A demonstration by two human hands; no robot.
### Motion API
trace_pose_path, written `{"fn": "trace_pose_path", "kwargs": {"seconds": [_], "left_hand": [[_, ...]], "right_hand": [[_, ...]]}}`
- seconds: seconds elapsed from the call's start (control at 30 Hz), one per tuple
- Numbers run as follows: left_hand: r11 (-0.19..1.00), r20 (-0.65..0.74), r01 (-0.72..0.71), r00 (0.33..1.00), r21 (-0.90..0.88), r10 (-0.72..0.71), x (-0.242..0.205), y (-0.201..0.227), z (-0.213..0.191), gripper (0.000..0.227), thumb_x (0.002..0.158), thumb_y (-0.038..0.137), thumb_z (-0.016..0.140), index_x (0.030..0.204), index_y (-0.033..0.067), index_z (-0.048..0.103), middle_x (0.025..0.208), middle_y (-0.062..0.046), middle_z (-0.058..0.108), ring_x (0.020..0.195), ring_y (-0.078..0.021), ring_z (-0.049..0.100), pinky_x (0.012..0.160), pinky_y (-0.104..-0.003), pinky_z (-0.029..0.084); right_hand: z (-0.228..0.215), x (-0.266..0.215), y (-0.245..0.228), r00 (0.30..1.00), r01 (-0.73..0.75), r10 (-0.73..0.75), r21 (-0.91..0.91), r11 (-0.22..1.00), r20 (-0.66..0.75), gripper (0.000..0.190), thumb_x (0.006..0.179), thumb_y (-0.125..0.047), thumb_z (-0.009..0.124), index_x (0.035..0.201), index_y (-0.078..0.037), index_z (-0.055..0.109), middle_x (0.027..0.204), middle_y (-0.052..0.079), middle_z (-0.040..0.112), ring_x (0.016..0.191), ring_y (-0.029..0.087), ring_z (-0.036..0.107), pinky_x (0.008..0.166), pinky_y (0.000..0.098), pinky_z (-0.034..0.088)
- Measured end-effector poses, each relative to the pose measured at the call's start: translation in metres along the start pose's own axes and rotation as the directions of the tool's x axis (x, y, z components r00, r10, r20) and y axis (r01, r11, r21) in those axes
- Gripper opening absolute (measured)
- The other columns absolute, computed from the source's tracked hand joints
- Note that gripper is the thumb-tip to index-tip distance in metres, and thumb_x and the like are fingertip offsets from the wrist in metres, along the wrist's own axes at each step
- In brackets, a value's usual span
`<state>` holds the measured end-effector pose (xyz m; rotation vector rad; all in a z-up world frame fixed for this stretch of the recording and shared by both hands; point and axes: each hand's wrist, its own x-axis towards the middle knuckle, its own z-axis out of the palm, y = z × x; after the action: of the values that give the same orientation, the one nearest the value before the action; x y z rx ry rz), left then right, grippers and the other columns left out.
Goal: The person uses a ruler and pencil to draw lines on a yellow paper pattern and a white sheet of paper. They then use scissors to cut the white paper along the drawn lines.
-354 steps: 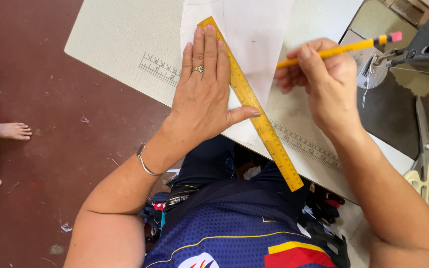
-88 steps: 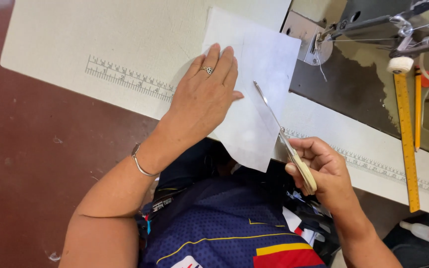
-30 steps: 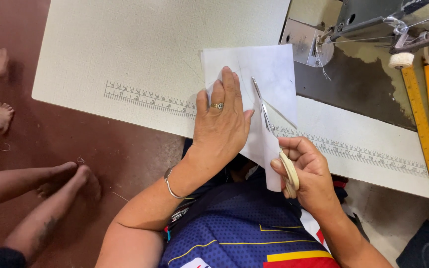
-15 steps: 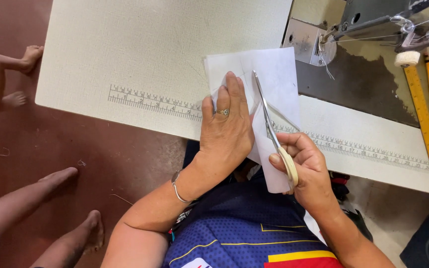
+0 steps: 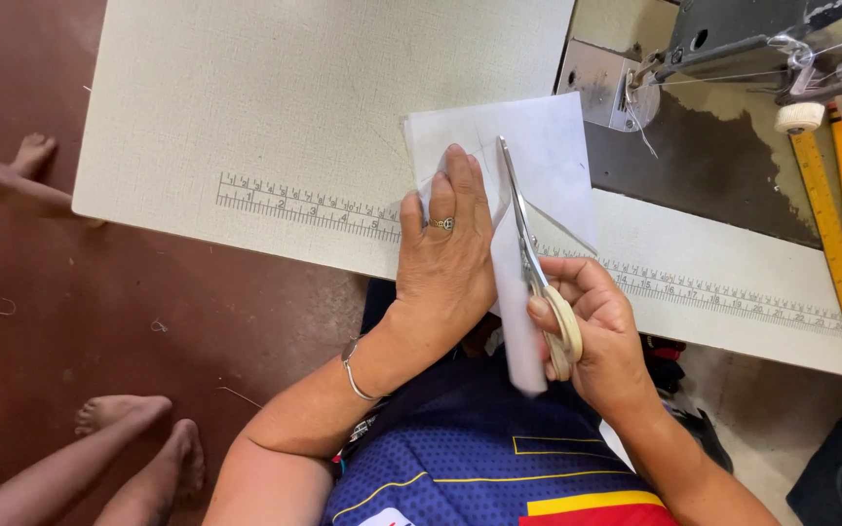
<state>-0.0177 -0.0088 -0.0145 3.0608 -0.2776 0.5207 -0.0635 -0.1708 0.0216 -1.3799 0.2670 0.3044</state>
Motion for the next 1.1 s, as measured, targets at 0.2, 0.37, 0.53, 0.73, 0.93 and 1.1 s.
{"fn": "trace_pose_path", "kwargs": {"seconds": [0.2,0.37,0.53,0.73,0.93,1.1], "left_hand": [[0.992,-0.097,0.002,0.995,0.124,0.010,0.003,-0.001,0.003,0.058,0.089,0.012,0.067,0.142,-0.0082,0.054,0.145,-0.031,0.047,0.118,-0.0326,0.046,0.098,-0.047,0.036],[0.989,-0.107,0.003,0.994,0.145,0.012,0.002,0.000,0.012,0.061,0.083,0.001,0.068,0.141,-0.0080,0.055,0.145,-0.031,0.046,0.117,-0.0319,0.045,0.097,-0.046,0.036],[0.993,-0.095,0.004,0.995,0.117,0.007,0.003,-0.001,0.005,0.065,0.080,0.000,0.071,0.142,-0.0074,0.054,0.145,-0.030,0.046,0.117,-0.0312,0.045,0.097,-0.045,0.036],[0.991,-0.103,0.010,0.995,0.137,0.004,0.003,-0.001,0.006,0.062,0.082,0.000,0.069,0.142,-0.0065,0.055,0.144,-0.029,0.047,0.117,-0.0313,0.045,0.098,-0.046,0.036],[0.999,-0.065,0.017,0.998,0.048,-0.014,0.002,-0.002,-0.009,0.064,0.085,0.010,0.067,0.144,-0.0081,0.051,0.148,-0.029,0.044,0.120,-0.0316,0.044,0.102,-0.046,0.033],[0.999,-0.050,0.020,0.999,0.040,-0.018,0.002,-0.002,-0.004,0.065,0.085,0.010,0.066,0.146,-0.0083,0.050,0.149,-0.030,0.042,0.121,-0.0322,0.042,0.102,-0.046,0.032]], "right_hand": [[0.005,-0.001,0.000,1.000,0.006,-0.007,0.075,0.997,0.017,0.043,0.087,-0.005,0.072,0.124,0.007,0.054,0.077,0.018,0.056,0.037,0.019,0.056,0.022,0.0266,0.046],[0.006,0.003,0.001,1.000,0.015,-0.017,0.072,0.997,0.026,0.044,0.086,-0.005,0.072,0.124,0.008,0.053,0.075,0.018,0.056,0.035,0.020,0.056,0.020,0.0264,0.045],[0.012,0.007,-0.003,1.000,0.020,-0.021,0.057,0.998,0.017,0.043,0.086,-0.005,0.072,0.122,0.008,0.054,0.074,0.017,0.055,0.033,0.020,0.054,0.020,0.0274,0.044],[0.017,0.012,-0.006,0.999,0.032,-0.033,0.041,0.999,0.017,0.043,0.086,-0.006,0.072,0.123,0.007,0.054,0.074,0.016,0.054,0.034,0.020,0.055,0.020,0.0271,0.044],[0.021,0.013,-0.004,0.999,0.036,-0.036,0.023,0.999,0.009,0.043,0.087,-0.007,0.072,0.124,0.007,0.054,0.071,0.015,0.054,0.033,0.019,0.054,0.022,0.0269,0.044],[0.020,0.012,-0.005,0.999,0.043,-0.043,-0.010,0.999,0.020,0.043,0.087,-0.006,0.072,0.123,0.008,0.053,0.065,0.016,0.053,0.028,0.020,0.051,0.020,0.0272,0.042]]}}
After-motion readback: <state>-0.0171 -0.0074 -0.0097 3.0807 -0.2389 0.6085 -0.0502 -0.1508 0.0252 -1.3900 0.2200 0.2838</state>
